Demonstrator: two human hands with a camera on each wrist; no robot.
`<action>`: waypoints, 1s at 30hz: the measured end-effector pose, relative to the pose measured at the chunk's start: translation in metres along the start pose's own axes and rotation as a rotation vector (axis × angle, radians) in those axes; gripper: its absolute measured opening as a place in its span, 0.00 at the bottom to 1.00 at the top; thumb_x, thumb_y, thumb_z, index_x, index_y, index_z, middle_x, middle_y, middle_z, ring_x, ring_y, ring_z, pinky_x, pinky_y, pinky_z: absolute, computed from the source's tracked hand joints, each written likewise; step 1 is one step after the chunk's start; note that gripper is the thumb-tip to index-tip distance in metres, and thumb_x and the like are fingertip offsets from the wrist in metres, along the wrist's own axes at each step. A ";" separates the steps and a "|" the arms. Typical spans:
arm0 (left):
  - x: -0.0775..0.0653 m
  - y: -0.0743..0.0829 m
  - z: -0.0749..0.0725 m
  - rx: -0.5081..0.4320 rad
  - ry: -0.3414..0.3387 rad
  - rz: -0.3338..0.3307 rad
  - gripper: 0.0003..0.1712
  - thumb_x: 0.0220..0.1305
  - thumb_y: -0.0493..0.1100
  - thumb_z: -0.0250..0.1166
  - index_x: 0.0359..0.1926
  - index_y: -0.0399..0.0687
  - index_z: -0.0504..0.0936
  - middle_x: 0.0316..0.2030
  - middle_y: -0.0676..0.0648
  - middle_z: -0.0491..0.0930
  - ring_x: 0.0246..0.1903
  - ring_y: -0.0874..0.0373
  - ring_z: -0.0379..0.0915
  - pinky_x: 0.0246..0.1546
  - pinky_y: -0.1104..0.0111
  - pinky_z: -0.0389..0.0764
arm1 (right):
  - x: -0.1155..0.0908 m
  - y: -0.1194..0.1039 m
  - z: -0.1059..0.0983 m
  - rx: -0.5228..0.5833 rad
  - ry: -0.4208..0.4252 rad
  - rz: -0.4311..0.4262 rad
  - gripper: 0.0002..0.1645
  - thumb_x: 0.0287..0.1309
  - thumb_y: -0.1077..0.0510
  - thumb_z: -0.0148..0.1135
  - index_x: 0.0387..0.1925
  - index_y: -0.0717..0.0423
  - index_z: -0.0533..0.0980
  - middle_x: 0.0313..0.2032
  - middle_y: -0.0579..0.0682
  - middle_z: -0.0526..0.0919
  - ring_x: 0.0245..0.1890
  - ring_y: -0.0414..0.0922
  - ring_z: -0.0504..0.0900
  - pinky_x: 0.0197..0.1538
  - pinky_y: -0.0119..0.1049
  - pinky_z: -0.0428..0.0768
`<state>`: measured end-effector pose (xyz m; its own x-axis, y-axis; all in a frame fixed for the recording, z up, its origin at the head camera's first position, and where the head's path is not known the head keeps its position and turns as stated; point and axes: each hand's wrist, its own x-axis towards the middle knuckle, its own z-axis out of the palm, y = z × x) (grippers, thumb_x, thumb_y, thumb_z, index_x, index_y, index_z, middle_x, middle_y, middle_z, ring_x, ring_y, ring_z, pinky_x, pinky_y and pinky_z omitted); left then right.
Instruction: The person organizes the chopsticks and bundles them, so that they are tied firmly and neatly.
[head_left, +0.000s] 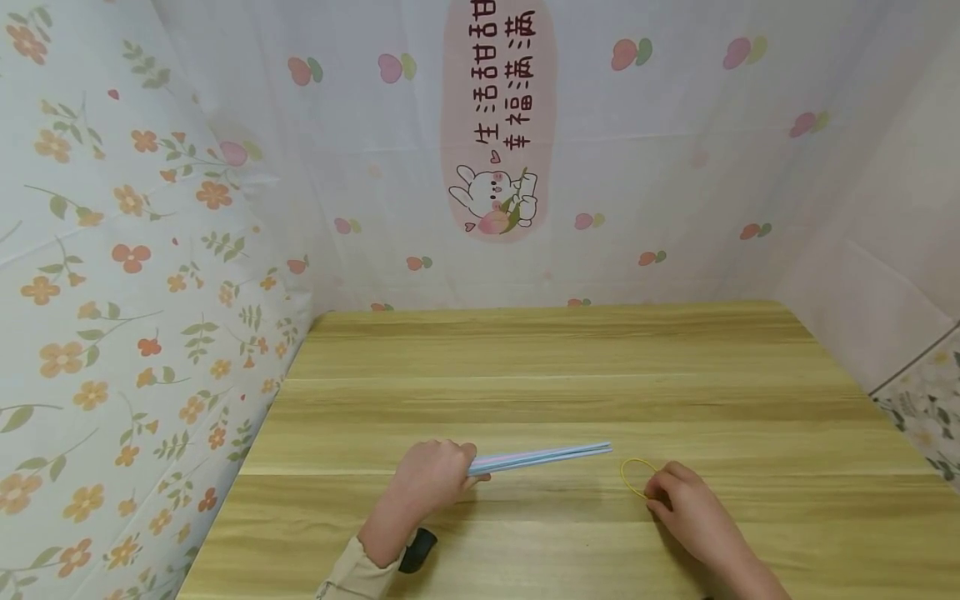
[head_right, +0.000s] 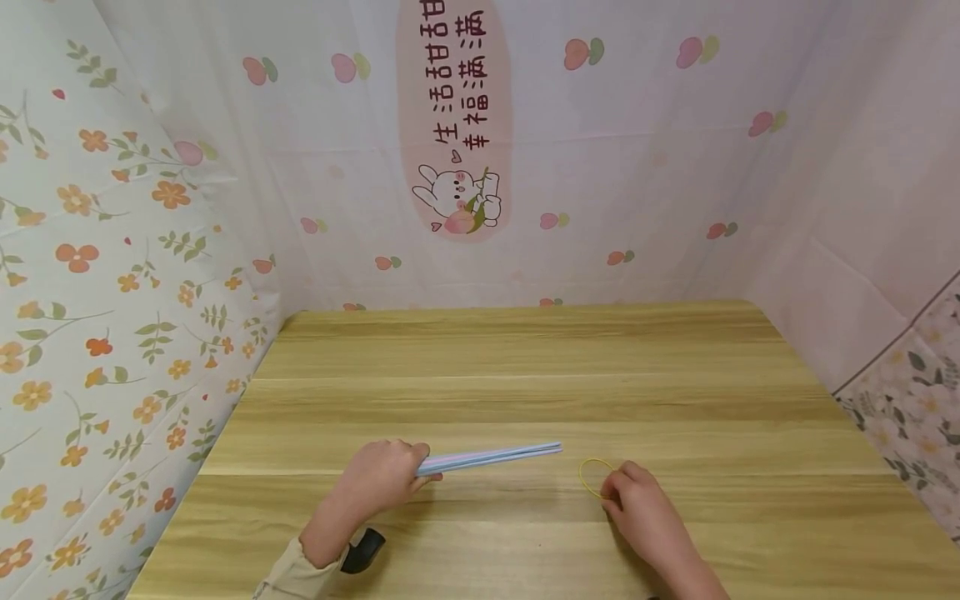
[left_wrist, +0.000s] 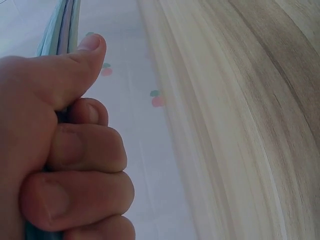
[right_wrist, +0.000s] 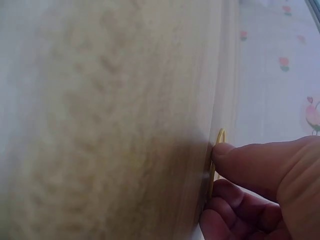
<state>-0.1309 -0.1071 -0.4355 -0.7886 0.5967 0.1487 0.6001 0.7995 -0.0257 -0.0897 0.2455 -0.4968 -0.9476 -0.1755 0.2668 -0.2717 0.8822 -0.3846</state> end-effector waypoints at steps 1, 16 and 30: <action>0.000 0.000 0.000 -0.001 0.000 0.000 0.23 0.59 0.60 0.64 0.21 0.49 0.70 0.13 0.56 0.62 0.12 0.67 0.52 0.11 0.75 0.56 | 0.001 0.000 0.000 -0.006 0.000 -0.004 0.16 0.39 0.69 0.74 0.21 0.47 0.76 0.27 0.39 0.73 0.30 0.35 0.74 0.35 0.33 0.76; 0.000 0.000 -0.001 -0.006 -0.019 0.002 0.23 0.59 0.60 0.63 0.22 0.49 0.71 0.12 0.56 0.62 0.11 0.67 0.54 0.11 0.75 0.56 | 0.003 -0.003 0.002 -0.058 0.051 -0.074 0.17 0.39 0.72 0.71 0.19 0.50 0.74 0.25 0.40 0.70 0.25 0.31 0.67 0.28 0.28 0.72; -0.002 -0.002 -0.001 -0.010 -0.009 0.016 0.22 0.60 0.60 0.63 0.22 0.49 0.71 0.12 0.57 0.61 0.11 0.68 0.52 0.11 0.76 0.55 | 0.009 -0.008 -0.007 0.055 0.006 0.063 0.09 0.53 0.69 0.65 0.32 0.56 0.74 0.23 0.41 0.75 0.23 0.31 0.68 0.26 0.29 0.71</action>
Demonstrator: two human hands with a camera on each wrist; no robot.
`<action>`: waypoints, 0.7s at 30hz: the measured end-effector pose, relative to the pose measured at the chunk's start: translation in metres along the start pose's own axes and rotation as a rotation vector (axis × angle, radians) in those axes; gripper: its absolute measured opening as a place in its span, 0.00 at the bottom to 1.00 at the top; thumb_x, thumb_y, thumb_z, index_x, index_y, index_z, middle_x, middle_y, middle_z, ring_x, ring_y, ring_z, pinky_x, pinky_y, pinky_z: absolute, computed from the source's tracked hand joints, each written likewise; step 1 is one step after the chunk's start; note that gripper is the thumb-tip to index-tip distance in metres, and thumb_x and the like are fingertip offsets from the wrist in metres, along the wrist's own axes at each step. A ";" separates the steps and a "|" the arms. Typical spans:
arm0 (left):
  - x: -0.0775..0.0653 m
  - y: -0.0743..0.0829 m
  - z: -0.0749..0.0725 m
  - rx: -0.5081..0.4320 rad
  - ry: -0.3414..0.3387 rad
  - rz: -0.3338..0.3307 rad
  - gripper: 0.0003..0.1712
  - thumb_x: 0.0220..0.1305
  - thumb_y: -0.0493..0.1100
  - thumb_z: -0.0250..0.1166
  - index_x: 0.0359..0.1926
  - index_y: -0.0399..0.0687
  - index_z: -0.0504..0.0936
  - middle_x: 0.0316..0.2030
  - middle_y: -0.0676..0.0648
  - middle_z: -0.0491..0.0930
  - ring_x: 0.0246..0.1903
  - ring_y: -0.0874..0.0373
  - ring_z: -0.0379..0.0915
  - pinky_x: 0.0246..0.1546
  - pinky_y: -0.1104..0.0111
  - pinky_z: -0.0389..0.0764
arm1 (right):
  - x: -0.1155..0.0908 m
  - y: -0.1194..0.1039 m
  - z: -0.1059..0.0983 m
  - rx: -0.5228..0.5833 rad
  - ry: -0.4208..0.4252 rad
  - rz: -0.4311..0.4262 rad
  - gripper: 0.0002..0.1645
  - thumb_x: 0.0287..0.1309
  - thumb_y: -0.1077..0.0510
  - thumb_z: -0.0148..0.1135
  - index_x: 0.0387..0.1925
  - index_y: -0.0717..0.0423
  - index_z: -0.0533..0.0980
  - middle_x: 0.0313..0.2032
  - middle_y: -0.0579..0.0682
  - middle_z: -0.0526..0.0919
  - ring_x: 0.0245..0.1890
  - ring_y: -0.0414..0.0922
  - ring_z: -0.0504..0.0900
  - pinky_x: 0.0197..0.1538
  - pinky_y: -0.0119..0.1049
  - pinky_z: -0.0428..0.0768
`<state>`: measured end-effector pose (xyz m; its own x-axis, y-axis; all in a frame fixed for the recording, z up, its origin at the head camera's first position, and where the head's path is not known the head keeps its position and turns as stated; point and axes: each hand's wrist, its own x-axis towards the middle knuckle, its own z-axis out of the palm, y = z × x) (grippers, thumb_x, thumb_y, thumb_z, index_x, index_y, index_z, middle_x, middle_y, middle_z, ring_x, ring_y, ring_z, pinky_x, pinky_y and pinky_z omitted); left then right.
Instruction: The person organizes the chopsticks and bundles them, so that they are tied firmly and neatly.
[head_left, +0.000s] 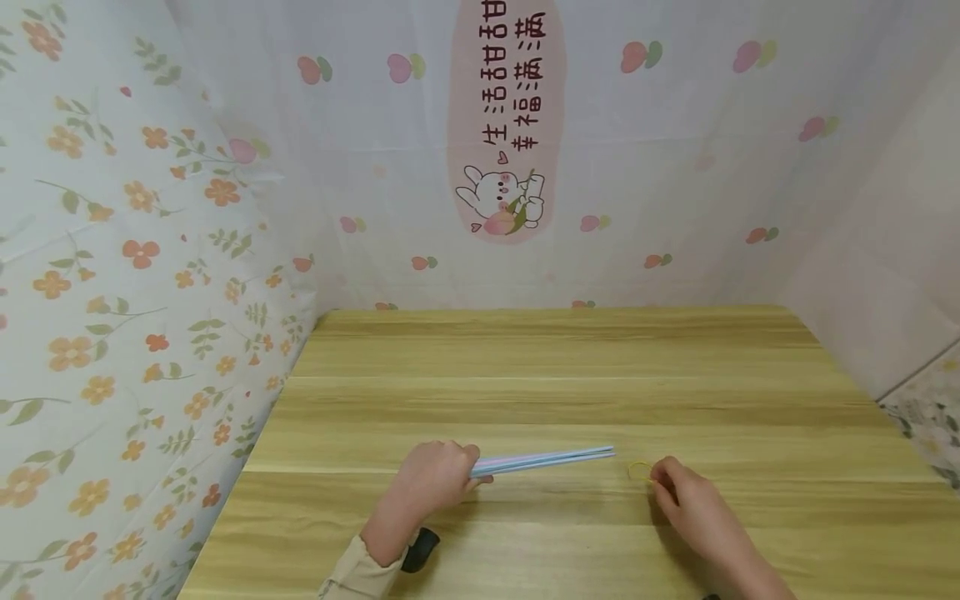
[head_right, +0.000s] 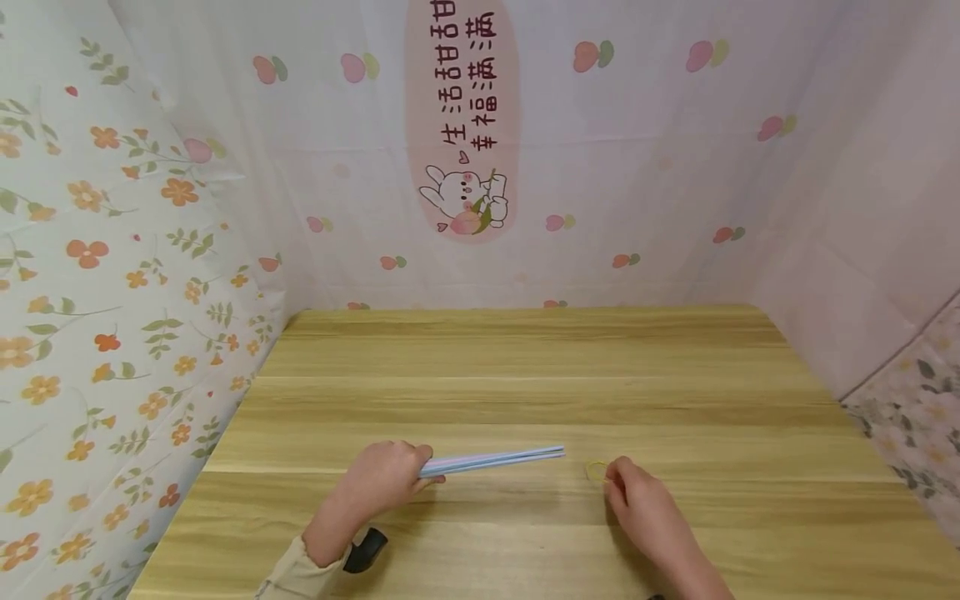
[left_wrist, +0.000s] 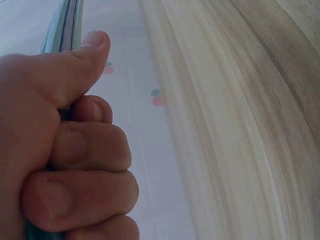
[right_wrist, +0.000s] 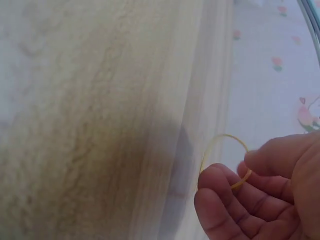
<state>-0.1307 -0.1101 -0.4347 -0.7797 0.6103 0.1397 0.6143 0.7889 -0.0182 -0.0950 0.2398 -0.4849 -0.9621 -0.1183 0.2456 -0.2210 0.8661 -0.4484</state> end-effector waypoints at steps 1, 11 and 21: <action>0.000 0.000 0.000 0.000 0.001 0.001 0.22 0.60 0.60 0.63 0.22 0.49 0.71 0.12 0.57 0.61 0.12 0.68 0.52 0.11 0.76 0.55 | 0.000 0.000 0.000 0.007 -0.005 0.006 0.08 0.52 0.69 0.65 0.31 0.56 0.75 0.24 0.41 0.76 0.24 0.31 0.69 0.26 0.29 0.72; 0.002 -0.001 0.003 0.004 -0.011 0.001 0.23 0.59 0.60 0.63 0.21 0.50 0.71 0.12 0.57 0.61 0.11 0.69 0.53 0.11 0.77 0.55 | 0.000 -0.001 -0.001 0.007 0.048 -0.032 0.08 0.52 0.67 0.66 0.26 0.51 0.78 0.23 0.38 0.75 0.23 0.29 0.66 0.26 0.29 0.69; 0.002 0.000 0.004 0.006 -0.038 -0.010 0.22 0.59 0.61 0.63 0.22 0.50 0.72 0.12 0.57 0.61 0.11 0.68 0.54 0.11 0.76 0.56 | 0.008 -0.010 -0.010 0.131 -0.030 0.067 0.07 0.64 0.62 0.58 0.29 0.55 0.78 0.17 0.39 0.70 0.17 0.30 0.64 0.21 0.28 0.67</action>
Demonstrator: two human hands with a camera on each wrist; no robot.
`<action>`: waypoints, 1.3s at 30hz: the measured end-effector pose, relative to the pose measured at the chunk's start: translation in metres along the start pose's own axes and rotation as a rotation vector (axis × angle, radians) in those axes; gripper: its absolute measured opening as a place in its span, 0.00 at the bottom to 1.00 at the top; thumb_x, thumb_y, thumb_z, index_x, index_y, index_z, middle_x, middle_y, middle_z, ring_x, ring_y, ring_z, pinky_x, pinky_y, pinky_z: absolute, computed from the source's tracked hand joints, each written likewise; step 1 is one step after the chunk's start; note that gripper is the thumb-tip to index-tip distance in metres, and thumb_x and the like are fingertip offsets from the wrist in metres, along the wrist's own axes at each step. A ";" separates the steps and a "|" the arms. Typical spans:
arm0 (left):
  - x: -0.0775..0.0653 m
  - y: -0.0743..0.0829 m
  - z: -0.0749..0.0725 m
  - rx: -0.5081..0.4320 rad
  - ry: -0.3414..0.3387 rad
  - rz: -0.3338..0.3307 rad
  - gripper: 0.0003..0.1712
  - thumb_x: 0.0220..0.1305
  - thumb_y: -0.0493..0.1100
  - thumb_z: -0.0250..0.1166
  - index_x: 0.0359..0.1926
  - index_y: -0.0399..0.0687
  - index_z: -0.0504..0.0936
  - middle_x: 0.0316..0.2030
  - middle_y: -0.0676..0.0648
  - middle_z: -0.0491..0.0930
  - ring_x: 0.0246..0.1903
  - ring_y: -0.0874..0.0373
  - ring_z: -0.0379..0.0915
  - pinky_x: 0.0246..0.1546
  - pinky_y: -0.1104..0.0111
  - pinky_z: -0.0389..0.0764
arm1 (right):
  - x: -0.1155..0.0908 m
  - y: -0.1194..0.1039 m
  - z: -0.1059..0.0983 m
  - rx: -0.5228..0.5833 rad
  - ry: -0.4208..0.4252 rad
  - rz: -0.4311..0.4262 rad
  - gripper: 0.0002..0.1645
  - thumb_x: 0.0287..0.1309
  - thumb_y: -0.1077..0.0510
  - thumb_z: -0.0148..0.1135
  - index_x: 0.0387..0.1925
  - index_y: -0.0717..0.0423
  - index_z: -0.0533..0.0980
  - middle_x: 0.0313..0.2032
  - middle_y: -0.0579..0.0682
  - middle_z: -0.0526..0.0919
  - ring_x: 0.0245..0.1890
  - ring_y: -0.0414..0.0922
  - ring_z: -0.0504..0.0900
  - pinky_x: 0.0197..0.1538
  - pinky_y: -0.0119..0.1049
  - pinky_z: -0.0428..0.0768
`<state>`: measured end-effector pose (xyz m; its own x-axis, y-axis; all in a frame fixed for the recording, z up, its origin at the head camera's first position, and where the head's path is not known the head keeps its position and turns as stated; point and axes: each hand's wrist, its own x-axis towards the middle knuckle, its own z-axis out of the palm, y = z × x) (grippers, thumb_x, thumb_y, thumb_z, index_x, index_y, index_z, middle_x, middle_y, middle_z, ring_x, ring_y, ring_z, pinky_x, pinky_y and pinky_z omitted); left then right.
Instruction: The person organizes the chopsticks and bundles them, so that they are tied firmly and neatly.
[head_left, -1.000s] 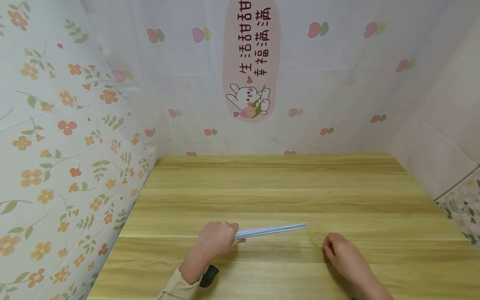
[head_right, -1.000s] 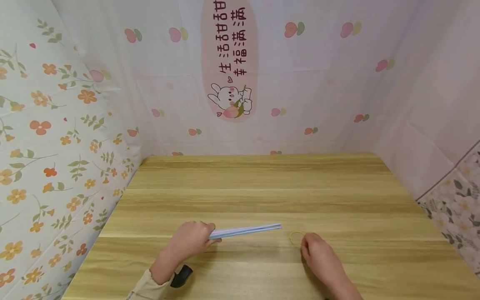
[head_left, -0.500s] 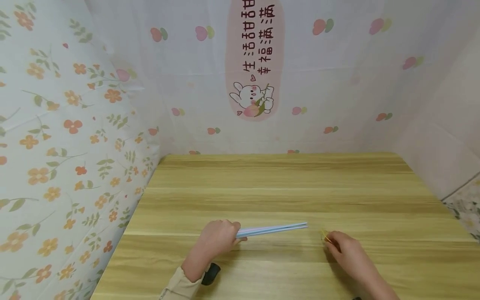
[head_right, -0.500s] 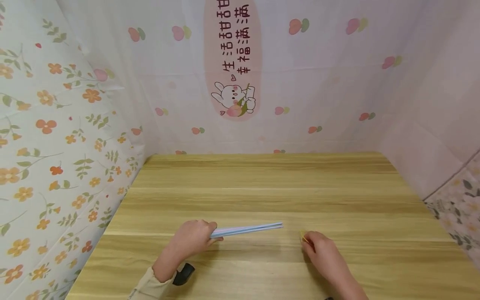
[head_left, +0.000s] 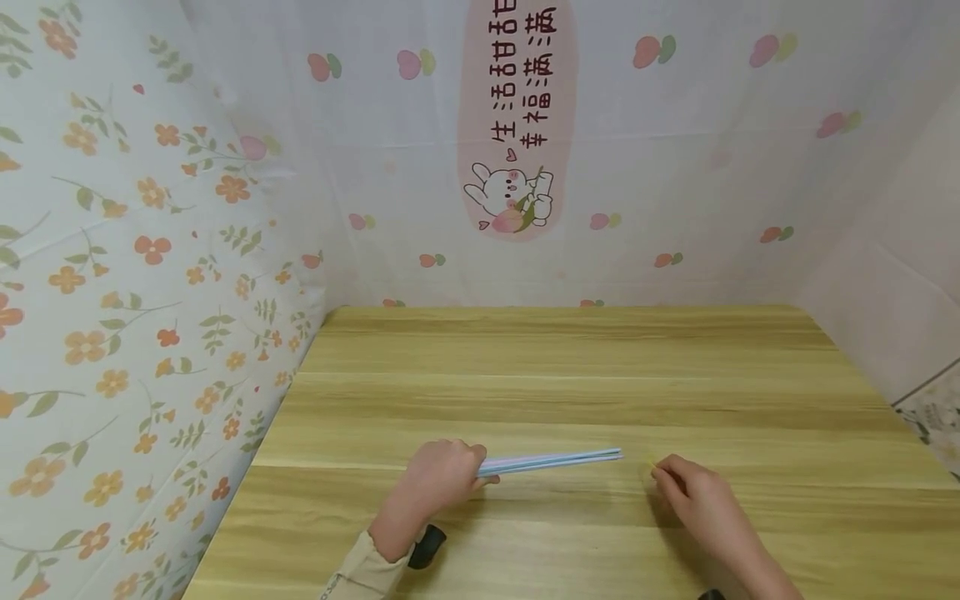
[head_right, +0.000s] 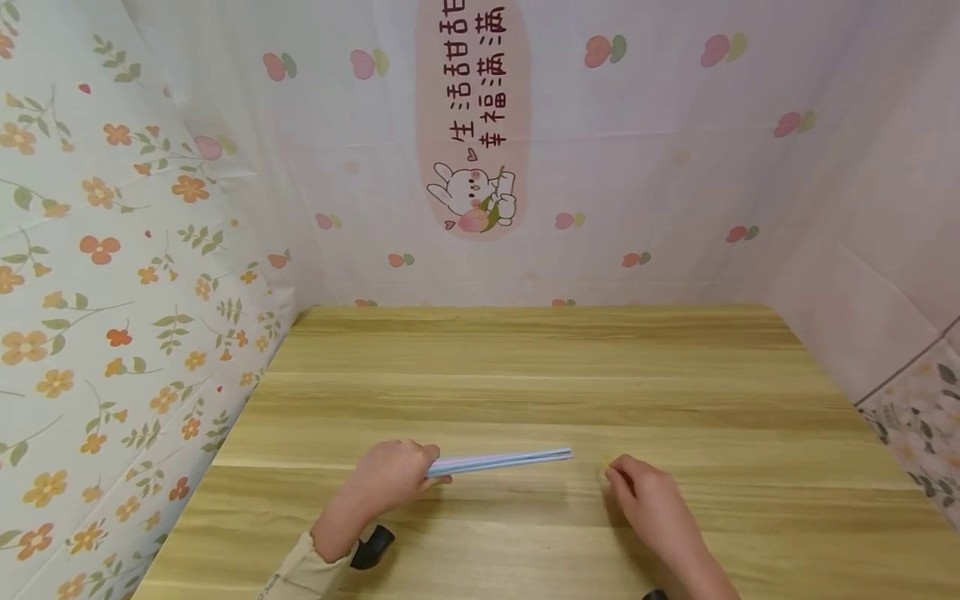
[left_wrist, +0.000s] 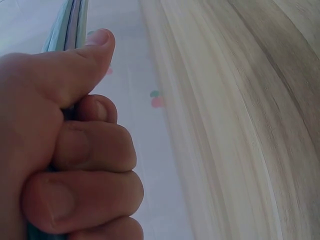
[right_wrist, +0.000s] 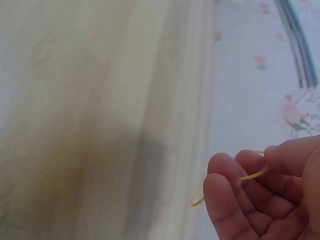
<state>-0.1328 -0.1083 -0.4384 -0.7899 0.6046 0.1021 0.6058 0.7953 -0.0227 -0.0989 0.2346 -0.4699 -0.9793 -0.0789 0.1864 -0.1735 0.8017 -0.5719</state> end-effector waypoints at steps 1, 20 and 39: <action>0.000 0.000 0.000 -0.002 -0.003 -0.002 0.22 0.59 0.61 0.63 0.22 0.50 0.72 0.12 0.57 0.61 0.11 0.68 0.54 0.11 0.76 0.56 | 0.001 -0.002 -0.001 0.018 -0.004 0.010 0.07 0.64 0.61 0.57 0.29 0.55 0.77 0.17 0.40 0.70 0.17 0.30 0.65 0.21 0.28 0.67; 0.002 0.002 0.002 -0.005 -0.017 -0.016 0.22 0.59 0.61 0.63 0.22 0.50 0.72 0.12 0.57 0.62 0.11 0.67 0.55 0.11 0.74 0.58 | 0.005 -0.034 0.002 0.299 0.086 -0.118 0.07 0.63 0.66 0.57 0.29 0.55 0.76 0.21 0.45 0.79 0.18 0.32 0.74 0.20 0.30 0.74; 0.008 0.006 0.006 0.001 -0.024 -0.029 0.23 0.59 0.62 0.62 0.21 0.51 0.71 0.12 0.57 0.59 0.11 0.67 0.52 0.11 0.76 0.55 | 0.003 -0.048 0.012 0.357 0.051 -0.170 0.08 0.60 0.68 0.59 0.30 0.52 0.76 0.21 0.41 0.78 0.18 0.32 0.74 0.20 0.30 0.74</action>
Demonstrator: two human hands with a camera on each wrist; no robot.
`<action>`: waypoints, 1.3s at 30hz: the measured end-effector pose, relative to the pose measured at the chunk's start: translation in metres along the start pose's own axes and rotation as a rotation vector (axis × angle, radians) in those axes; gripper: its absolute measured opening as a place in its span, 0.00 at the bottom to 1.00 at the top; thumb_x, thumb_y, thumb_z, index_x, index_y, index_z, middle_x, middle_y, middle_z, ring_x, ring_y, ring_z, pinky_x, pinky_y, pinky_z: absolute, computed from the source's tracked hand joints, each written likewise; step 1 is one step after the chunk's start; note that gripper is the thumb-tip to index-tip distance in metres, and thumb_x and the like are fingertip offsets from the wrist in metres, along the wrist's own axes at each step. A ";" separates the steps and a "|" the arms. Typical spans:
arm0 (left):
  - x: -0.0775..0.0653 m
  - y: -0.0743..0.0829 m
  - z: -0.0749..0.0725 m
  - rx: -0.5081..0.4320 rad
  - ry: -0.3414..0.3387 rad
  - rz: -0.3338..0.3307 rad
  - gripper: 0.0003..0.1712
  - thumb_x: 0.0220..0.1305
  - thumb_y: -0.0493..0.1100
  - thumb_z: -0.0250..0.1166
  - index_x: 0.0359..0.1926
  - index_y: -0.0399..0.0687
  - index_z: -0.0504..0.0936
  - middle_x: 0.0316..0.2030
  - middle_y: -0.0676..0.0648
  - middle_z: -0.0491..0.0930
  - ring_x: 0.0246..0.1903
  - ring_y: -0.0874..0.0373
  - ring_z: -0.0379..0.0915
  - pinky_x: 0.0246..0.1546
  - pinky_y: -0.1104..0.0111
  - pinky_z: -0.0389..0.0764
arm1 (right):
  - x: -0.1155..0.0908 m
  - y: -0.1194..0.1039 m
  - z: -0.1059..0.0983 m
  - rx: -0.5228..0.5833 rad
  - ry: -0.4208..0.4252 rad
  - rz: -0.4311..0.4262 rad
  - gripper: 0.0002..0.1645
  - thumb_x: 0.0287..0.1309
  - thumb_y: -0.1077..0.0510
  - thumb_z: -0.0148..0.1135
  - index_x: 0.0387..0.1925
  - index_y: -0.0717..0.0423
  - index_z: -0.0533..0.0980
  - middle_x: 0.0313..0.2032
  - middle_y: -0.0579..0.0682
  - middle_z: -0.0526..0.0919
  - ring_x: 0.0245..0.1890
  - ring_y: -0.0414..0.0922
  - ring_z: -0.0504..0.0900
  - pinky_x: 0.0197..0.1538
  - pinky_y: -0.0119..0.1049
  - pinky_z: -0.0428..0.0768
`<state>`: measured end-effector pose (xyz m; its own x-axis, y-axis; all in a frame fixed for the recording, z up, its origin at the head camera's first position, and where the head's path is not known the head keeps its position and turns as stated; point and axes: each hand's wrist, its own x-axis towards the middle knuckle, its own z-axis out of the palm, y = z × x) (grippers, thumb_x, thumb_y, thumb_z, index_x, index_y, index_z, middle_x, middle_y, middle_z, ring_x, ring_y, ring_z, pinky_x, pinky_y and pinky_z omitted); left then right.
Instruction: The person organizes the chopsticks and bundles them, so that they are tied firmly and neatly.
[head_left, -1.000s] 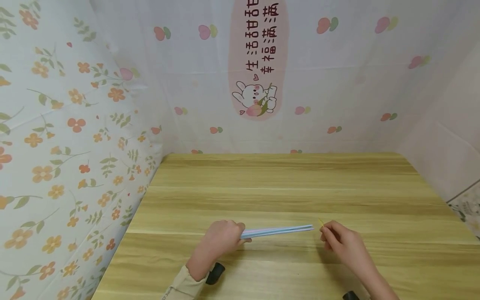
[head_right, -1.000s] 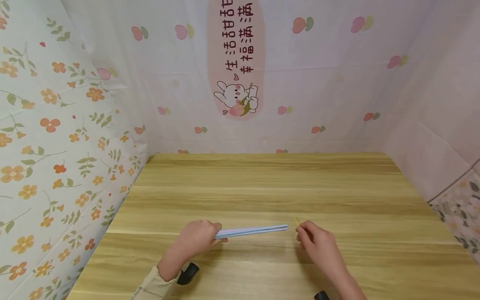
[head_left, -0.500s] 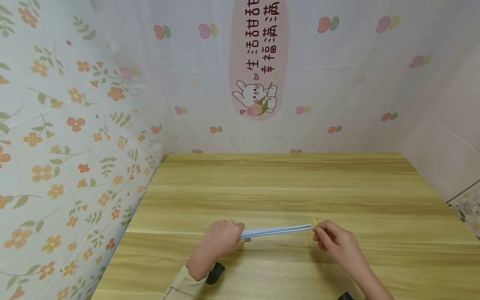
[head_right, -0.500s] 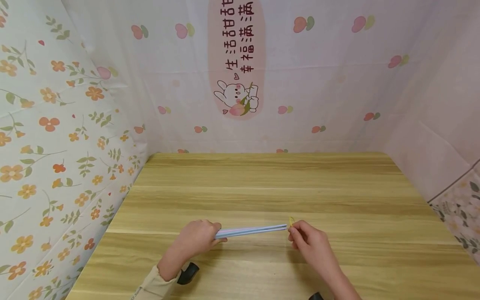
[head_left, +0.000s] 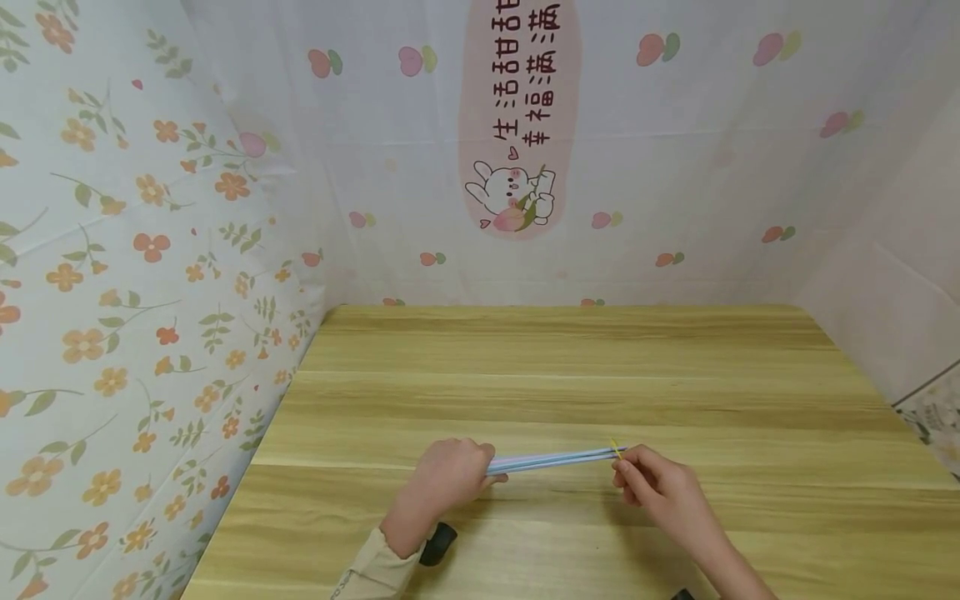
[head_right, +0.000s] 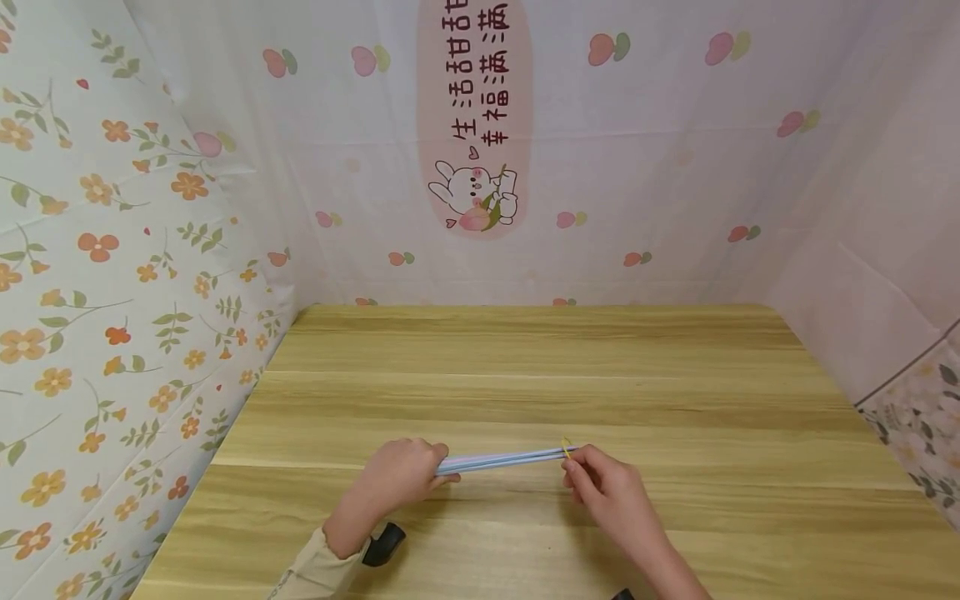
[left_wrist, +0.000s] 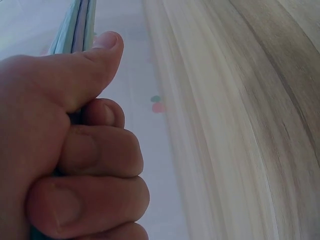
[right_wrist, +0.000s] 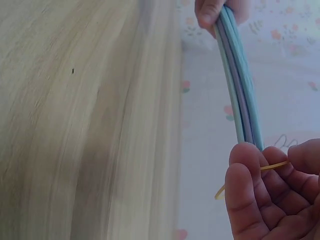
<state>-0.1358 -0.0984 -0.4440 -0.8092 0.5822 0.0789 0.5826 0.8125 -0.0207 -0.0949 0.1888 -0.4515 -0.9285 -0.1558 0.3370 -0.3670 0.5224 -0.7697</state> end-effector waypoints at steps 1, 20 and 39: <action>0.000 0.000 0.000 0.001 -0.002 -0.002 0.23 0.59 0.62 0.62 0.22 0.51 0.71 0.12 0.57 0.59 0.11 0.67 0.52 0.11 0.76 0.55 | 0.000 -0.001 0.001 0.006 -0.006 0.001 0.08 0.60 0.68 0.58 0.30 0.52 0.76 0.21 0.41 0.78 0.18 0.32 0.74 0.20 0.30 0.74; 0.005 -0.003 -0.002 0.002 -0.010 -0.042 0.23 0.60 0.61 0.62 0.22 0.50 0.70 0.13 0.56 0.59 0.12 0.66 0.53 0.11 0.74 0.56 | -0.003 -0.005 0.014 0.108 -0.065 -0.058 0.09 0.62 0.69 0.57 0.30 0.53 0.75 0.21 0.43 0.77 0.18 0.34 0.74 0.20 0.31 0.74; 0.002 -0.005 -0.009 0.018 0.040 -0.008 0.23 0.59 0.61 0.63 0.23 0.49 0.72 0.13 0.56 0.60 0.11 0.67 0.52 0.10 0.76 0.54 | -0.001 0.012 0.008 0.426 -0.208 0.569 0.17 0.71 0.62 0.45 0.45 0.78 0.70 0.28 0.54 0.83 0.24 0.39 0.81 0.31 0.33 0.81</action>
<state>-0.1394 -0.1014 -0.4346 -0.8098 0.5746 0.1188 0.5745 0.8176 -0.0384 -0.0989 0.1887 -0.4656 -0.9575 -0.1358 -0.2545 0.2240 0.2056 -0.9526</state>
